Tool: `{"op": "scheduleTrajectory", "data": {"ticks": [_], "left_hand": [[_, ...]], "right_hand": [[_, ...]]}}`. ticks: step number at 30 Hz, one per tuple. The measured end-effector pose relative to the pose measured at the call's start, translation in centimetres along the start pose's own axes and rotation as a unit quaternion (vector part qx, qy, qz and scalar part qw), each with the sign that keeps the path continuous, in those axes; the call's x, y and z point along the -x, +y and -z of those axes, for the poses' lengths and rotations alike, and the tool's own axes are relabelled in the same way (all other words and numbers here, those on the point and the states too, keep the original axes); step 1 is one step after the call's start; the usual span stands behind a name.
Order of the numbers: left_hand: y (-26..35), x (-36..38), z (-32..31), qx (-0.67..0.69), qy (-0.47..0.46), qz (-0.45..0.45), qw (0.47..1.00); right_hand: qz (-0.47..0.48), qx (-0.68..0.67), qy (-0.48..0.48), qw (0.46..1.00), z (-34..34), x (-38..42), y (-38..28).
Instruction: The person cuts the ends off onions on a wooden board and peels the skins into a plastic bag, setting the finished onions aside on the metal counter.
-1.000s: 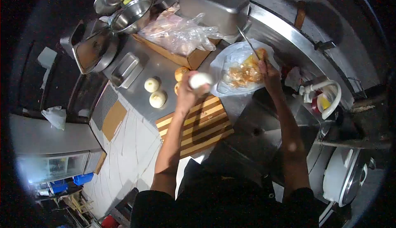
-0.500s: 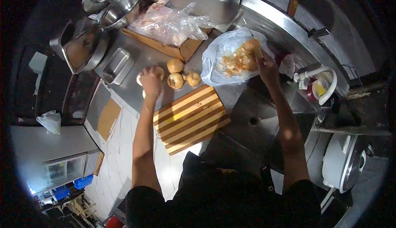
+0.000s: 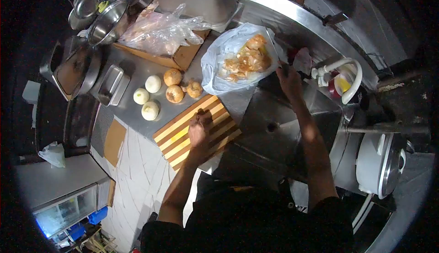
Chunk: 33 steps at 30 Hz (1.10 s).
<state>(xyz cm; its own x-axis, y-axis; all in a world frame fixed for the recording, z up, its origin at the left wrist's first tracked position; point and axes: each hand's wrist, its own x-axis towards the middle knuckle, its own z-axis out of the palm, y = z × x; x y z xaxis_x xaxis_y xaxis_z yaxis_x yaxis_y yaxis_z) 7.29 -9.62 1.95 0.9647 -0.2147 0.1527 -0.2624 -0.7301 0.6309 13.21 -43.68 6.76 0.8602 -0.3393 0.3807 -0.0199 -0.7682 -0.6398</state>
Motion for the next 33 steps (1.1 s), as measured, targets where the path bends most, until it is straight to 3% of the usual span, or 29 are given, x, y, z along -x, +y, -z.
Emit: {"op": "scheduleTrajectory", "data": {"ticks": [2,4,5,8,10,11,13,16,17,18,19,20,21,23,25,26,27,28,29,30,31,32,33], "left_hand": [[0.4,-2.0,0.5,0.004,-0.014,-0.015,1.0],[1.2,-5.8,0.8,0.144,0.07,-0.037,0.986],[4.1,-8.0,1.9,0.06,0.084,-0.031,0.994],[8.0,-14.8,1.2,0.061,0.202,-0.138,0.968],[7.0,-19.1,-1.2,0.117,0.092,-0.095,0.984],[7.0,-20.7,-1.7,0.117,0.094,-0.095,0.984],[6.8,-22.6,-2.5,0.069,-0.131,-0.042,0.988],[5.9,-23.1,-3.2,-0.027,-0.105,-0.114,0.988],[5.5,-23.6,-3.3,-0.029,-0.102,-0.114,0.988],[4.9,-24.0,-3.5,-0.117,-0.138,-0.095,0.979],[4.8,-23.9,-3.3,-0.202,-0.174,-0.072,0.961],[4.7,-23.7,-3.1,-0.201,-0.174,-0.069,0.961],[5.7,-23.5,-2.0,-0.213,-0.154,-0.076,0.962],[6.8,-23.0,-1.1,-0.225,-0.133,-0.079,0.962],[7.9,-22.1,-1.0,-0.171,0.011,-0.159,0.972],[8.6,-21.9,-0.8,-0.186,-0.099,-0.103,0.972],[8.7,-22.1,-1.6,-0.21,-0.15,-0.1,0.961],[8.4,-22.1,-2.5,-0.234,-0.201,-0.092,0.947],[7.9,-21.4,-3.5,-0.237,-0.194,-0.079,0.949],[7.3,-20.4,-4.4,-0.217,-0.034,-0.193,0.956],[7.0,-19.4,-4.1,-0.193,0.127,-0.304,0.924],[6.4,-18.4,-3.6,-0.2,0.13,-0.294,0.926],[6.8,-17.4,-2.3,-0.118,0.098,-0.247,0.957]], "right_hand": [[-0.016,0.086,-0.068,0.994,0.6,-0.1,-0.1],[-0.055,0.012,-0.049,0.997,0.0,0.7,0.1],[-0.092,-0.06,-0.034,0.993,-0.4,1.1,0.4],[-0.057,0.005,0.008,0.998,-3.5,1.4,2.4],[-0.079,0.0,0.008,0.997,-4.6,1.1,1.9],[-0.104,-0.004,0.007,0.995,-5.0,0.9,1.6],[-0.134,-0.007,-0.014,0.991,-5.4,0.1,1.4],[-0.175,-0.023,-0.013,0.984,-5.0,-1.4,0.5],[-0.185,-0.037,0.007,0.982,-4.9,-2.0,0.1],[-0.184,-0.039,0.005,0.982,-4.4,-2.3,-0.4],[-0.125,-0.048,0.022,0.991,-3.6,-2.3,-0.6],[-0.065,-0.056,0.04,0.995,-2.9,-2.2,-0.8],[-0.063,-0.057,0.038,0.996,-2.6,-2.1,-0.6],[-0.05,0.081,-0.063,0.993,-2.1,-2.0,-0.3],[-0.065,0.072,-0.068,0.993,-2.9,-1.6,0.2],[-0.083,0.063,-0.07,0.992,-3.3,-1.4,0.5],[-0.078,0.059,-0.073,0.992,-3.3,-1.3,0.7],[-0.017,0.085,-0.097,0.991,-3.1,-1.0,1.0],[0.048,0.108,-0.122,0.985,-3.2,-0.8,1.2],[0.059,0.1,-0.128,0.985,-3.5,-0.7,1.4],[0.081,0.101,-0.071,0.989,-3.9,-0.5,2.0],[0.099,0.102,-0.014,0.99,-4.1,-0.2,2.6],[0.105,0.097,-0.02,0.99,-4.4,0.2,4.0]]}}
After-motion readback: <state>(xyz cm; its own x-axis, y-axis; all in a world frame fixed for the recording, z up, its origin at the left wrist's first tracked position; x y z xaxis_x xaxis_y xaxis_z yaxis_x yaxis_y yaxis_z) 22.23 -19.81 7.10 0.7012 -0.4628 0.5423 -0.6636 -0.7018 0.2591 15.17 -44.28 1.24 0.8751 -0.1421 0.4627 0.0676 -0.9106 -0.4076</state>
